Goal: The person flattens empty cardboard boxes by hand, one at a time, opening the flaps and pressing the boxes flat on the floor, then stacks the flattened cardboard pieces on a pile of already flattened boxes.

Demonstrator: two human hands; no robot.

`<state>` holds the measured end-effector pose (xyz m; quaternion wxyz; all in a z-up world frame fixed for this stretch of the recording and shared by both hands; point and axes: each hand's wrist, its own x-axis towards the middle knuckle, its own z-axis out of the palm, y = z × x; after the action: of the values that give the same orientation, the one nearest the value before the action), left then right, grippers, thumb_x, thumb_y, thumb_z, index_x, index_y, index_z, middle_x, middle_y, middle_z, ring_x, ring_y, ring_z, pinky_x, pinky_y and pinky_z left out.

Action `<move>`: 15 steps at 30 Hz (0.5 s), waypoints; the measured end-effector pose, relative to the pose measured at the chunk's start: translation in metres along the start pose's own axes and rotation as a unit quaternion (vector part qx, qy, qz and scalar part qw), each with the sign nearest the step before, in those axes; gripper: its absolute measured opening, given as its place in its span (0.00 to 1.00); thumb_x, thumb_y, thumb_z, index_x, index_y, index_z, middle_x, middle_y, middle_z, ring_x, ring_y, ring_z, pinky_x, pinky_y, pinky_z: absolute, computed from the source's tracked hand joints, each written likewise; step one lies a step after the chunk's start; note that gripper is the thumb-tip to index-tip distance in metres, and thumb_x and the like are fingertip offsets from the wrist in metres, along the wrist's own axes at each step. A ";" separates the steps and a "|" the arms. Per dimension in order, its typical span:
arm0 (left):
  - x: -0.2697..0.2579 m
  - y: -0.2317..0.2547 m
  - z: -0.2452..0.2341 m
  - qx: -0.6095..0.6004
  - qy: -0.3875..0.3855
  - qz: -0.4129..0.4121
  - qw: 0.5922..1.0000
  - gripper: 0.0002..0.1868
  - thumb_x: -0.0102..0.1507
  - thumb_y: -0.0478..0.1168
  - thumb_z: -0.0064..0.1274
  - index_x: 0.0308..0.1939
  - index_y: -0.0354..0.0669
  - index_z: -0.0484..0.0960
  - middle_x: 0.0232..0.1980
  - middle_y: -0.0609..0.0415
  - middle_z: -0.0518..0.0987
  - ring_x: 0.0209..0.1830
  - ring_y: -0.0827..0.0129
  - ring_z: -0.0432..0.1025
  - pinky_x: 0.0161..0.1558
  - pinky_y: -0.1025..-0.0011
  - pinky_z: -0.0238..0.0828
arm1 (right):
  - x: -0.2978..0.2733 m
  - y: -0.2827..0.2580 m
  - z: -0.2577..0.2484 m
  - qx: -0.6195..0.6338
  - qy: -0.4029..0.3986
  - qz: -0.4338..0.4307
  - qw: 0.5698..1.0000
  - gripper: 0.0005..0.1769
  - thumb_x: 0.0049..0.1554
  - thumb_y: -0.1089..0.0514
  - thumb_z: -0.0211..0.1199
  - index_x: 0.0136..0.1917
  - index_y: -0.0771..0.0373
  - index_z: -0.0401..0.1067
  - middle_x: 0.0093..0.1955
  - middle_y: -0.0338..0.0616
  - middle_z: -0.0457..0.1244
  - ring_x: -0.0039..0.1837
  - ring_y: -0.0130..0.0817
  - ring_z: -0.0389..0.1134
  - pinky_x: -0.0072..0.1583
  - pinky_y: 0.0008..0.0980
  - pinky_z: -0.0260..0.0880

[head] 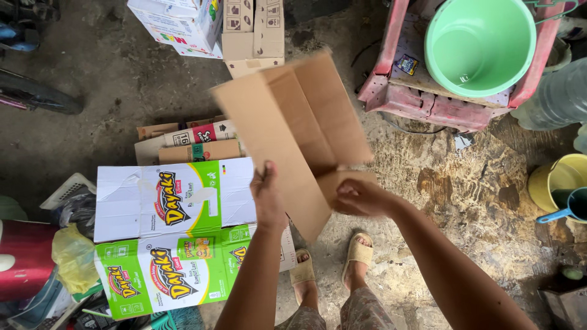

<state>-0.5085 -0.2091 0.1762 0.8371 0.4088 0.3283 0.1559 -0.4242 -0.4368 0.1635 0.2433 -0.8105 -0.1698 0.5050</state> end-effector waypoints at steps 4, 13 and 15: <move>0.005 0.009 -0.002 -0.011 0.004 0.027 1.000 0.12 0.66 0.46 0.52 0.51 0.47 0.77 0.43 0.64 0.76 0.45 0.81 0.67 0.52 0.74 0.68 | 0.008 0.013 0.005 0.047 0.031 0.039 0.998 0.21 0.63 0.48 0.55 0.64 0.60 0.70 0.66 0.49 0.67 0.67 0.39 0.67 0.68 0.39 0.69; -0.013 0.010 -0.022 0.200 -0.150 -0.020 0.968 0.19 0.70 0.46 0.46 0.57 0.37 0.81 0.47 0.60 0.83 0.46 0.77 0.71 0.54 0.73 0.67 | 0.090 0.066 -0.055 0.353 0.290 -0.133 0.880 0.15 0.60 0.69 0.49 0.58 0.63 0.71 0.59 0.51 0.69 0.56 0.36 0.70 0.55 0.33 0.72; -0.014 0.005 -0.024 0.171 -0.182 -0.040 0.967 0.18 0.70 0.44 0.48 0.58 0.37 0.80 0.48 0.61 0.82 0.47 0.78 0.70 0.54 0.73 0.67 | 0.105 0.073 -0.077 0.296 0.375 -0.142 0.867 0.15 0.62 0.69 0.51 0.61 0.63 0.68 0.58 0.50 0.66 0.56 0.33 0.67 0.55 0.32 0.71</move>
<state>-0.5350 -0.1994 0.1753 0.8063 0.5536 0.2079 -0.0133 -0.3074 -0.4595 0.0739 0.5864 -0.7958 -0.0215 0.1496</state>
